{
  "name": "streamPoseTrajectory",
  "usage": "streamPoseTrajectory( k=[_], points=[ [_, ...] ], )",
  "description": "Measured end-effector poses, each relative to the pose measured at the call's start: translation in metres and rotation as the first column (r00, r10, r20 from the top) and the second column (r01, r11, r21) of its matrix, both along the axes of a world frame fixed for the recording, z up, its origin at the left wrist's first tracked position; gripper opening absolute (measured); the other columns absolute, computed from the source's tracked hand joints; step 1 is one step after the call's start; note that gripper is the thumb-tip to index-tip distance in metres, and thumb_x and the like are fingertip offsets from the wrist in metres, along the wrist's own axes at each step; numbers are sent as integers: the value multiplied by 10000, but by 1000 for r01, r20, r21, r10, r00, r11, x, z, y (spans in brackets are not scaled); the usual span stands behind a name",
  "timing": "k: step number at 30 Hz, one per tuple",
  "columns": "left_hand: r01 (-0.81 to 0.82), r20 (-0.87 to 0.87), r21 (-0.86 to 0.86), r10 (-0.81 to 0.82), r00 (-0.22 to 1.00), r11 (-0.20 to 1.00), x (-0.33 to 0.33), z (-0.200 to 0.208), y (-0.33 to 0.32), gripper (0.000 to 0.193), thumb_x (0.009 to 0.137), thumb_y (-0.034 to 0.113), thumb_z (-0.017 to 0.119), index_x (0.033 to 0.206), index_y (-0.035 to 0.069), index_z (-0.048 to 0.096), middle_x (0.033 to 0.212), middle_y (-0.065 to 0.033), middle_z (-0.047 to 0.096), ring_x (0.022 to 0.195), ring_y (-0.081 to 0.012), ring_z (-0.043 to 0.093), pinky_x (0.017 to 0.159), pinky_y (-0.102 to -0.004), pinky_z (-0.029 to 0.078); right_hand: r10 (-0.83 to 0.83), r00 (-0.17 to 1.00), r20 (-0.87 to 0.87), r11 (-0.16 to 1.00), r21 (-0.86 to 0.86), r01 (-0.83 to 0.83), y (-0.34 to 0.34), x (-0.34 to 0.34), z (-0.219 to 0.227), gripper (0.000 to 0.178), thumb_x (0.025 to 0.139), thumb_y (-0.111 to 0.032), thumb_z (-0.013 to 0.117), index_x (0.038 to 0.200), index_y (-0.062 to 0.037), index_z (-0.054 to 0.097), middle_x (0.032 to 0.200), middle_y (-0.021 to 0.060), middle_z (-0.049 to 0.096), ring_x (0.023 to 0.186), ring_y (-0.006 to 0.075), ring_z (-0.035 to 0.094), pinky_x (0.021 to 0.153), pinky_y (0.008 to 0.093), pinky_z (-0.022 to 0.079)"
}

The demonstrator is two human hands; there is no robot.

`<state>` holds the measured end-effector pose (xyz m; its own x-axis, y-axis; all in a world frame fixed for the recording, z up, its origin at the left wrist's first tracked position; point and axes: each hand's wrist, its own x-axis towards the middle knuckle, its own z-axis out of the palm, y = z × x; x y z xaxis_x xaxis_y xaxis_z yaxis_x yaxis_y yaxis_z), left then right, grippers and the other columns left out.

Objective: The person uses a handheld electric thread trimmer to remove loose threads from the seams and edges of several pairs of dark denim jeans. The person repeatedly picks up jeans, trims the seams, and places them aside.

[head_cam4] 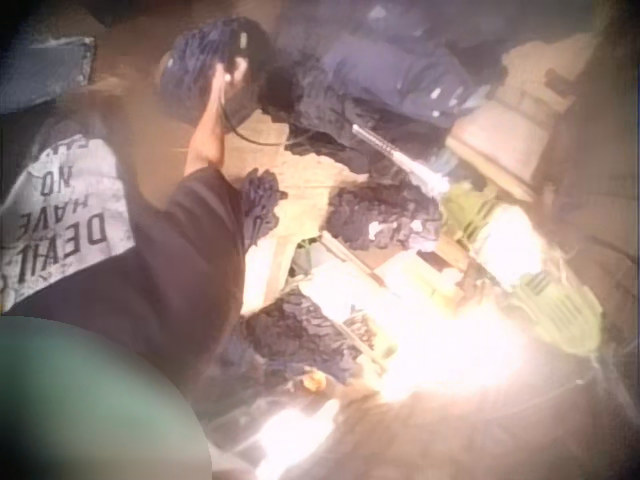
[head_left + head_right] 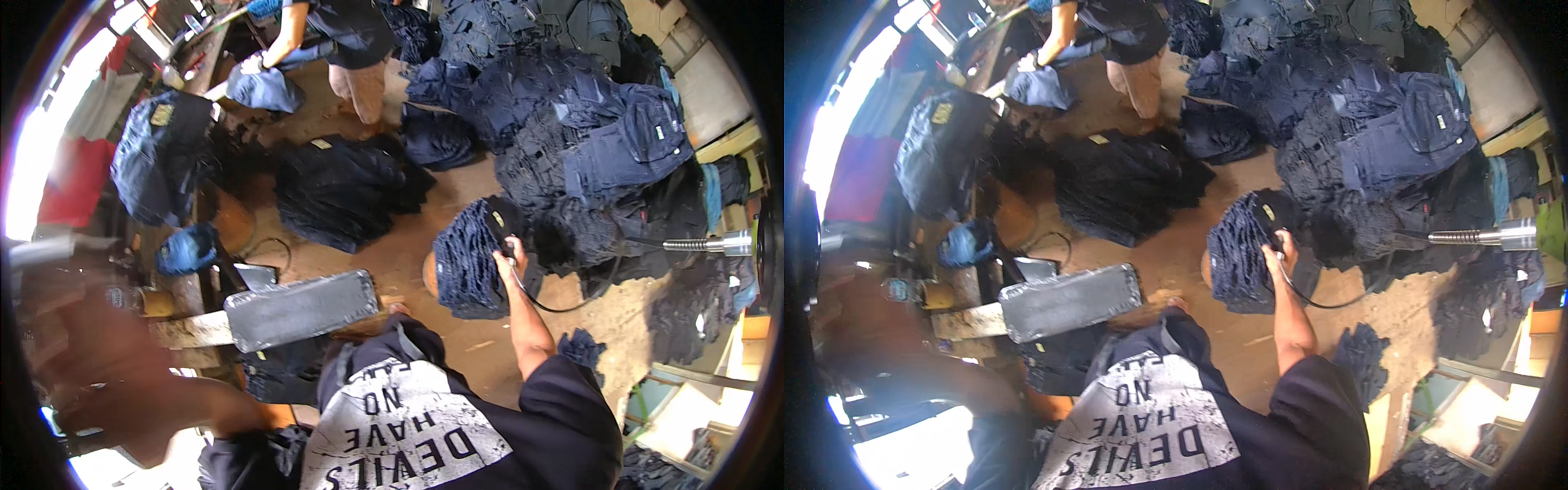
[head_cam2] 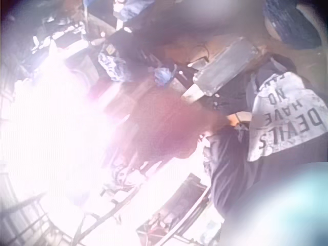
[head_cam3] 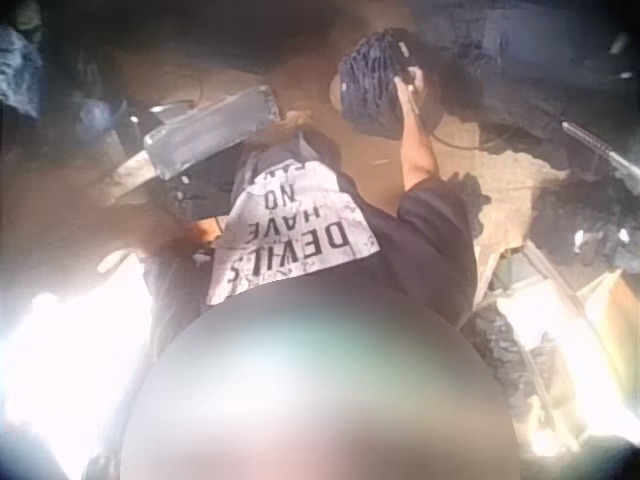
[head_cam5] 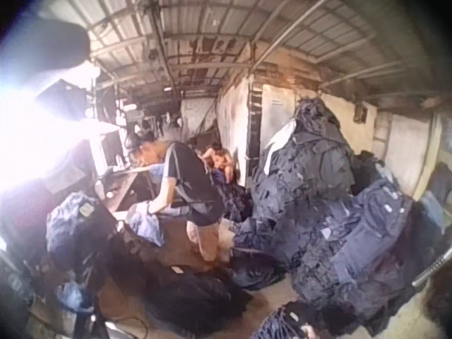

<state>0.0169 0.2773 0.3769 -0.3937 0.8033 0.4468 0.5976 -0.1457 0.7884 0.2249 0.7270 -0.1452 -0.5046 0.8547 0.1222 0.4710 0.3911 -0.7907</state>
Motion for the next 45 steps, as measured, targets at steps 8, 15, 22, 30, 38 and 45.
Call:
streamPoseTrajectory(
  k=[8,15,22,30,38,45],
  points=[
    [196,320,850,-776,544,488,69,-10,72,409,1080,214,693,1304,-127,710,1310,-282,712,1122,-457,761,1041,-508,581,-30,999,27,989,142,26,5,-10,-17,474,739,-93,925,1161,-81,709,1088,183,780,1055,415,761,940,508,594],
    [-146,357,929,-718,597,341,100,-7,81,115,1016,-19,764,996,-132,753,921,-311,766,744,-335,794,655,-388,662,27,996,86,991,125,-38,9,-13,-11,455,752,-77,868,1177,-79,706,1128,190,786,1101,440,754,970,503,585],
    [-230,512,855,-692,509,464,84,-25,87,294,1031,124,752,1227,-70,653,1178,-298,724,1012,-332,736,856,-406,600,-2,1000,-9,963,269,4,-21,-21,5,404,811,-116,880,1193,-160,756,1004,170,797,942,360,794,864,479,617],
    [112,615,492,-436,656,863,34,-59,22,654,1031,293,741,1555,4,477,1443,-224,673,1337,-320,636,1115,-467,503,66,997,-31,971,232,-57,-80,-29,90,378,817,-27,811,1184,-72,730,1077,164,799,965,374,792,869,458,608],
    [-123,-78,-613,95,992,780,-62,-373,60,1068,748,241,988,1647,118,426,1669,-256,475,1420,-496,581,1151,-550,531,270,945,-185,963,61,-263,-245,-68,123,472,777,67,852,1221,-36,728,1131,167,802,1025,293,788,932,409,614],
    [27,140,-294,15,990,955,-102,-428,17,363,665,-140,655,990,-2,738,1058,-181,769,1017,-415,767,882,-463,619,242,958,-152,969,81,-232,-393,-88,153,486,761,81,783,1232,-2,698,1144,193,755,1032,380,757,958,447,611]
  ],
)
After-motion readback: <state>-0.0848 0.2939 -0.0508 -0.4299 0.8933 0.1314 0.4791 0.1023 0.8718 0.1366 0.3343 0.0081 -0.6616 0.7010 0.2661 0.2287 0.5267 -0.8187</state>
